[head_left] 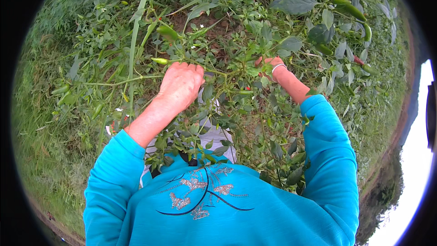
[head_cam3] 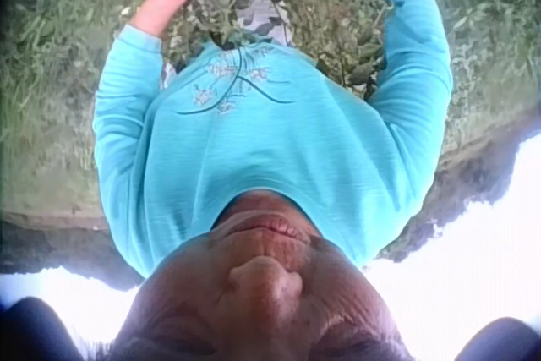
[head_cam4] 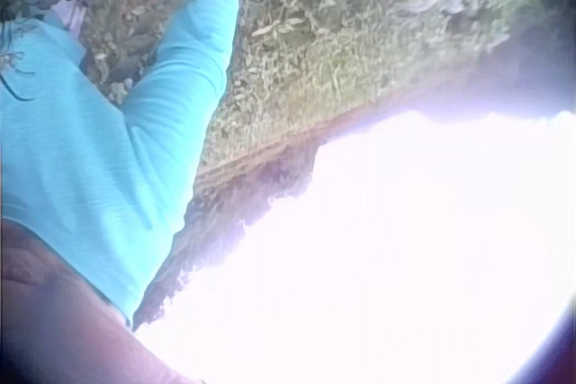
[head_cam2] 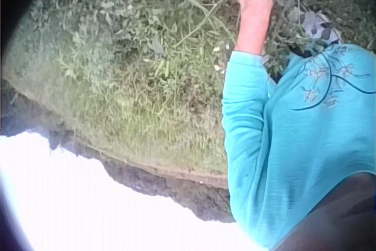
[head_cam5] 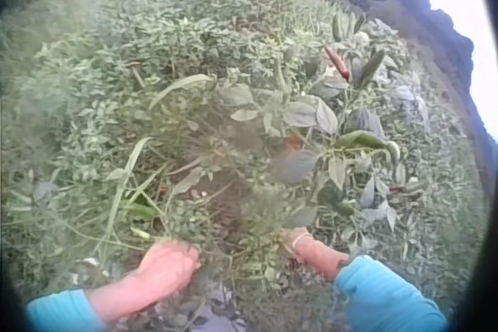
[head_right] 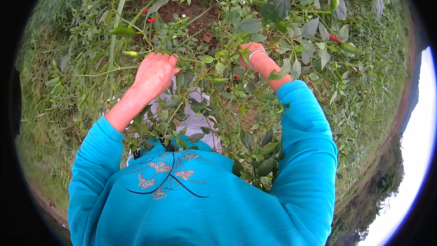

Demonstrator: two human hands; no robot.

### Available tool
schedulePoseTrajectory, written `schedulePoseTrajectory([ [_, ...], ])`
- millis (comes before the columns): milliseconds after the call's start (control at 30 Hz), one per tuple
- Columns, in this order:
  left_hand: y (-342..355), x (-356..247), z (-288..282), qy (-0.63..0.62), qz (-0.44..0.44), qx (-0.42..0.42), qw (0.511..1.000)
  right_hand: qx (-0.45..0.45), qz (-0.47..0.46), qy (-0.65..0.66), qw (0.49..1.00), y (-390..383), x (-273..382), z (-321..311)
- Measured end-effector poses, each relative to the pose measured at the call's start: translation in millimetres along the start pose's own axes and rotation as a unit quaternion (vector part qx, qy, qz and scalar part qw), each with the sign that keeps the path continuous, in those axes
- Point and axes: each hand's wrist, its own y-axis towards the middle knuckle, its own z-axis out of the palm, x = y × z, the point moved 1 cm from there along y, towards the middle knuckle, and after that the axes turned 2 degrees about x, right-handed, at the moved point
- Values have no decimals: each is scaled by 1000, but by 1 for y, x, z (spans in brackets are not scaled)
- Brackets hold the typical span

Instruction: The person picks red chili peppers from plants by hand and places them into a white bowl on the ground. The person moves among the plants, reaches into foliage, and repeatedly adds harvested peppers to the bowl.

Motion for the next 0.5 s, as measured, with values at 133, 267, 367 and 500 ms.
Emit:
schedulePoseTrajectory([
  [133, 1, 3, -1, -4, 5, -4, 1000, -72, 26, 63, 995, -28, 3, -9],
  [267, 1, 10, -2, -13, 8, 4, 1000, -158, 40, -37, 986, -37, 6, -4],
  [367, 2, 13, -3, -29, 15, 5, 999, -423, -16, 18, 906, -47, 7, 0],
  [500, 2, 14, -2, -52, 9, 28, 998, -393, -15, 88, 915, -67, 13, -2],
])
